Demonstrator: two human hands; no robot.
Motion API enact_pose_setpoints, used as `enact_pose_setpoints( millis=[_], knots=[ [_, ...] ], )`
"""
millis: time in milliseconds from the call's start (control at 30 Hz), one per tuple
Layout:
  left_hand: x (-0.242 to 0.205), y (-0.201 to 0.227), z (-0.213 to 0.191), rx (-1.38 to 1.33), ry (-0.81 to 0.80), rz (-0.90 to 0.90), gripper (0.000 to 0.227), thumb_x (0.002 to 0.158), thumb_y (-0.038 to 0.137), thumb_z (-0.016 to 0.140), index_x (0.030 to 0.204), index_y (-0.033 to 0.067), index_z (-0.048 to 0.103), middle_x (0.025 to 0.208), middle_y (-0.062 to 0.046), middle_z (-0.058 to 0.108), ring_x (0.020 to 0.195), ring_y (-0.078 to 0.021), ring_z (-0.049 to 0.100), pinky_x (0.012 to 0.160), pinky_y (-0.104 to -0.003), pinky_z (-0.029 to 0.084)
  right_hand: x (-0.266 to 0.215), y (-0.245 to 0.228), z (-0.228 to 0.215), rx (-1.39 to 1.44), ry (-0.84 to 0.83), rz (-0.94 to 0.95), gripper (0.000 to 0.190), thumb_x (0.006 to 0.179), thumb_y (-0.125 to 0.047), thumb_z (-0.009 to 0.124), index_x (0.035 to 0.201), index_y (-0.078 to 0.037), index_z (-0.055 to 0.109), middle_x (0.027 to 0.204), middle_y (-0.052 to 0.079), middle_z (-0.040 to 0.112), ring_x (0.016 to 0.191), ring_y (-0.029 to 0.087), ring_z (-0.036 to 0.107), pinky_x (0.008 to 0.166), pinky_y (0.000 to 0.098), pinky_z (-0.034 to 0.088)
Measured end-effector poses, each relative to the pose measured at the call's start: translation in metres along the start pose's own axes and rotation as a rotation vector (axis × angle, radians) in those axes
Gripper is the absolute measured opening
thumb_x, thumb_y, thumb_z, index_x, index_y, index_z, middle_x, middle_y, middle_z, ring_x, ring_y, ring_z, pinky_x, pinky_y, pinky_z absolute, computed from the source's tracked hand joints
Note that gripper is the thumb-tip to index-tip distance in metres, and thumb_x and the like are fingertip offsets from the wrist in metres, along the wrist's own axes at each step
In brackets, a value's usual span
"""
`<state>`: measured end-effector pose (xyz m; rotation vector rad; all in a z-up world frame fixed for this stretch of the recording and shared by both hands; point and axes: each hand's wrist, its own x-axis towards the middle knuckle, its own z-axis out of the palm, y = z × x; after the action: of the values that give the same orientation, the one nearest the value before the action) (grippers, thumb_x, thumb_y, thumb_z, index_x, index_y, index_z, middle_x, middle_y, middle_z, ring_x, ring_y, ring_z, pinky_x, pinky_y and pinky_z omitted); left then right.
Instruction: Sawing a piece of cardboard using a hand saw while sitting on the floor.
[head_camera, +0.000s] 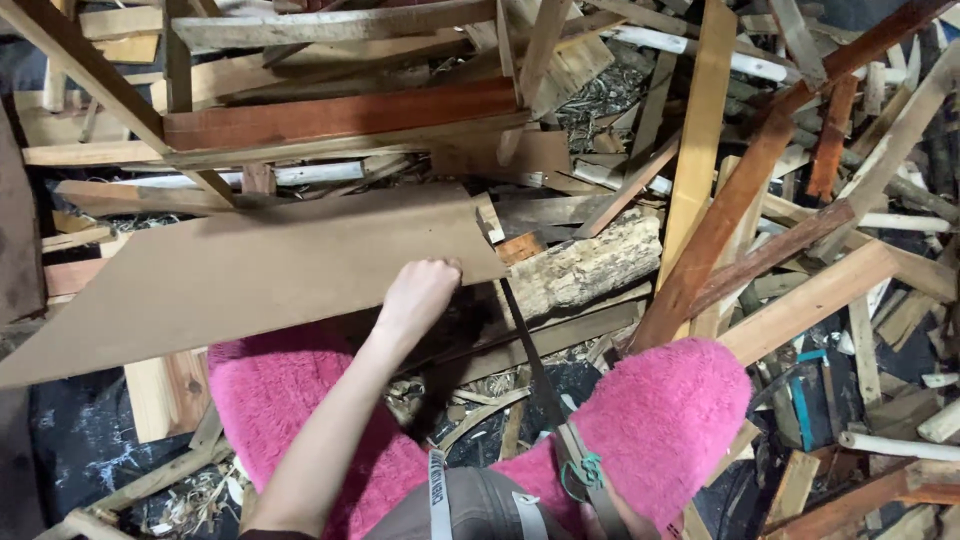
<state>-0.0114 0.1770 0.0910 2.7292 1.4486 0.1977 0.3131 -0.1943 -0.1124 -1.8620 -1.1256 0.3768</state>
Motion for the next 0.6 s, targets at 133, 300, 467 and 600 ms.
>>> enact_pose_setpoints(
  millis=[133, 300, 467, 600],
  knots=[
    [0.000, 0.001, 0.008, 0.029, 0.018, 0.035, 0.011, 0.086, 0.000, 0.057, 0.084, -0.0082, 0.065, 0.070, -0.019, 0.071, 0.059, -0.0277, 0.071, 0.058, -0.036, 0.061, 0.058, -0.203, -0.044, 0.162, -0.499, 0.030, 0.052, 0.088, -0.015, 0.059, 0.134, 0.008, 0.057, 0.139, 0.023, 0.065, 0.119, 0.024, 0.076, 0.100, 0.0295, 0.061],
    [0.000, -0.009, 0.059, 0.198, 0.005, 0.023, 0.013, 0.086, 0.003, 0.057, 0.086, -0.0040, 0.068, 0.079, -0.017, 0.072, 0.068, -0.0243, 0.069, 0.065, -0.032, 0.060, 0.115, -0.243, -0.025, 0.197, -0.554, 0.218, 0.052, 0.083, -0.011, 0.066, 0.134, 0.001, 0.063, 0.087, 0.012, 0.082, 0.061, 0.015, 0.071, 0.053, 0.0235, 0.055],
    [0.008, -0.011, 0.073, 0.228, 0.082, -0.043, 0.013, 0.088, 0.008, 0.056, 0.085, 0.0006, 0.066, 0.077, -0.015, 0.072, 0.067, -0.0252, 0.070, 0.064, -0.034, 0.059, 0.117, -0.228, -0.029, 0.136, -0.564, 0.287, 0.057, 0.080, -0.007, 0.064, 0.136, -0.003, 0.065, 0.060, 0.008, 0.077, 0.042, 0.013, 0.057, 0.038, 0.0236, 0.042],
    [0.005, -0.014, 0.075, 0.090, 0.055, -0.073, 0.016, 0.088, 0.010, 0.055, 0.085, 0.0007, 0.067, 0.080, -0.017, 0.072, 0.072, -0.0296, 0.070, 0.066, -0.039, 0.058, 0.107, -0.229, -0.048, 0.148, -0.582, -0.018, 0.050, 0.080, -0.009, 0.066, 0.130, 0.000, 0.066, 0.085, 0.007, 0.086, 0.051, 0.008, 0.071, 0.042, 0.0197, 0.054]
  ],
)
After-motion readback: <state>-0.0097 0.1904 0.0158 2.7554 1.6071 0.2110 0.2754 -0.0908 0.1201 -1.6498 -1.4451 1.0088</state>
